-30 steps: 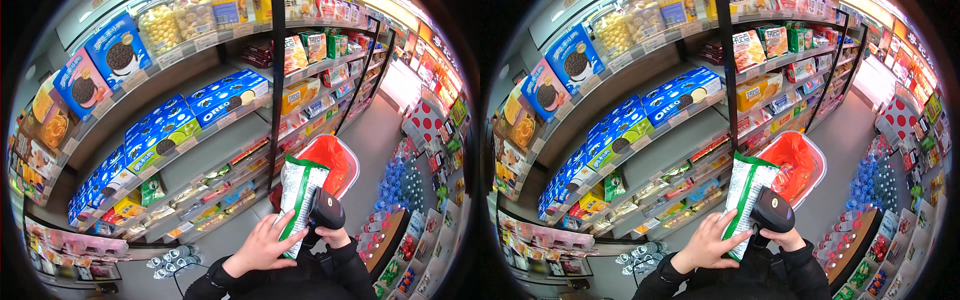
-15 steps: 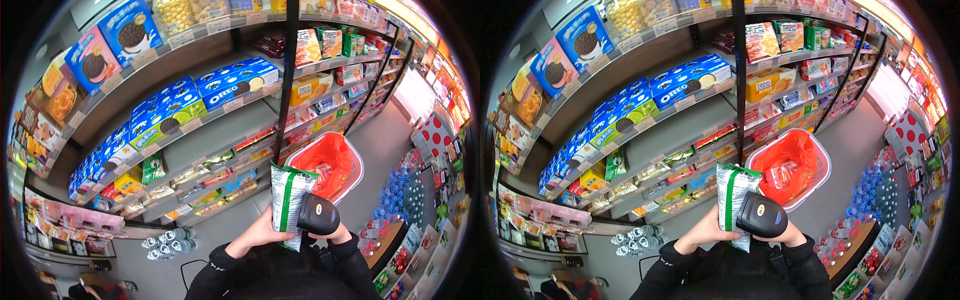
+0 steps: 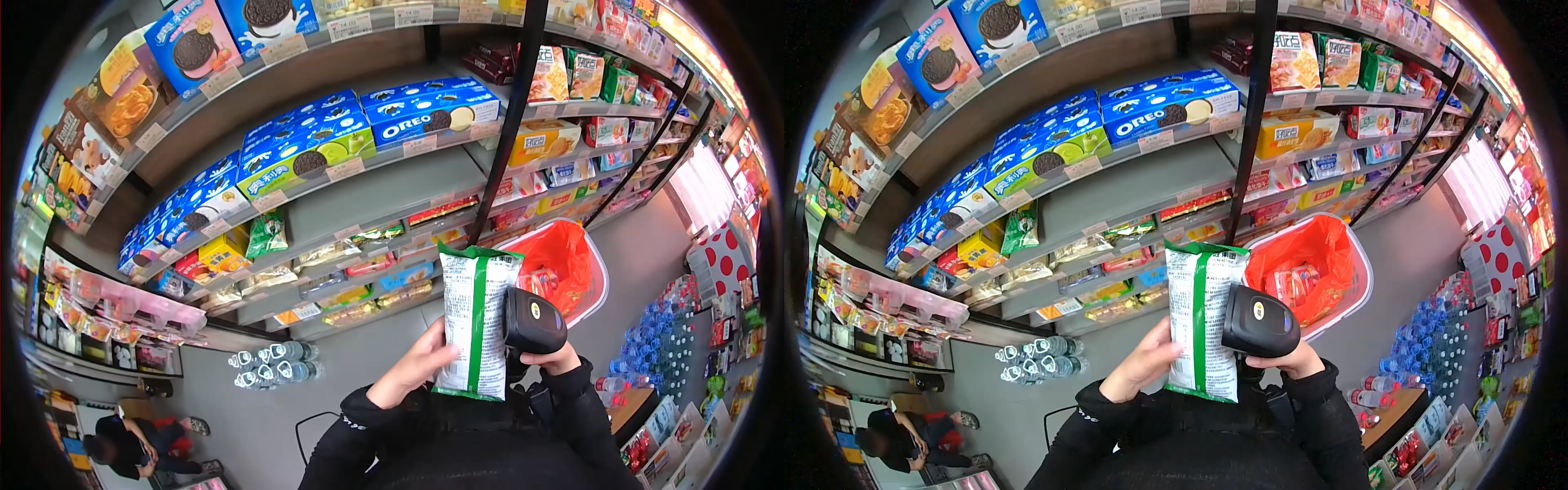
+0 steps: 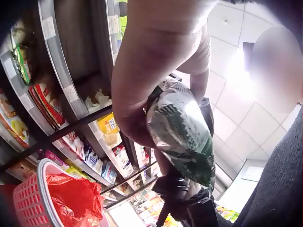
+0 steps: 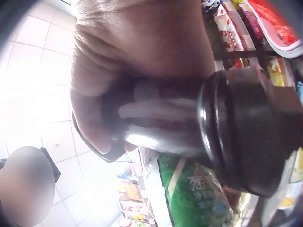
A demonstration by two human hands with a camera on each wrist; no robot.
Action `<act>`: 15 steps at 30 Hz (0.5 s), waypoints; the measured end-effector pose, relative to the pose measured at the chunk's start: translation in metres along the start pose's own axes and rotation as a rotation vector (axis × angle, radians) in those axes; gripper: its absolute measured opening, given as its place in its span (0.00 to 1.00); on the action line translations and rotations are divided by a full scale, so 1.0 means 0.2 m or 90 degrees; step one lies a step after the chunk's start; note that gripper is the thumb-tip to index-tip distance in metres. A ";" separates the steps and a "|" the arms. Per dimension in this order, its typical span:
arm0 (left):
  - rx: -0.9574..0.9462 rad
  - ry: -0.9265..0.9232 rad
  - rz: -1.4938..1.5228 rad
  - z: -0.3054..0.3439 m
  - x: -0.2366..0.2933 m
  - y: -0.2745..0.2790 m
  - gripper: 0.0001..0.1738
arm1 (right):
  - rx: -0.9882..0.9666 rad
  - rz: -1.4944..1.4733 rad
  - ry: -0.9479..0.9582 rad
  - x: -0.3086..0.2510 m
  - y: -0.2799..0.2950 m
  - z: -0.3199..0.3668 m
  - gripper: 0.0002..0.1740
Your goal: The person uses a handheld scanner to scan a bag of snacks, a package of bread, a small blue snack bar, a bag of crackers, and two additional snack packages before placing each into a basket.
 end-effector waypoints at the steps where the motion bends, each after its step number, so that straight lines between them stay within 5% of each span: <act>1: -0.013 0.021 0.116 -0.02 -0.02 0.01 0.43 | 0.000 -0.019 0.003 -0.02 0.00 0.00 0.43; 5: -0.035 -0.054 -0.016 -0.06 -0.02 -0.05 0.43 | 0.016 -0.022 -0.021 -0.07 -0.03 0.00 0.44; 15: 0.040 0.024 0.101 -0.23 -0.09 -0.04 0.30 | -0.040 -0.089 0.124 -0.15 0.10 -0.04 0.43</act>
Point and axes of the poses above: each hand's wrist, its own z-axis away from the middle knuckle, its own y-axis out of the back of the hand, x = y × z, the point moved 8 cm from there along -z, towards the middle knuckle, and after that the axes turned 8 degrees about x, right-handed, at the moved point
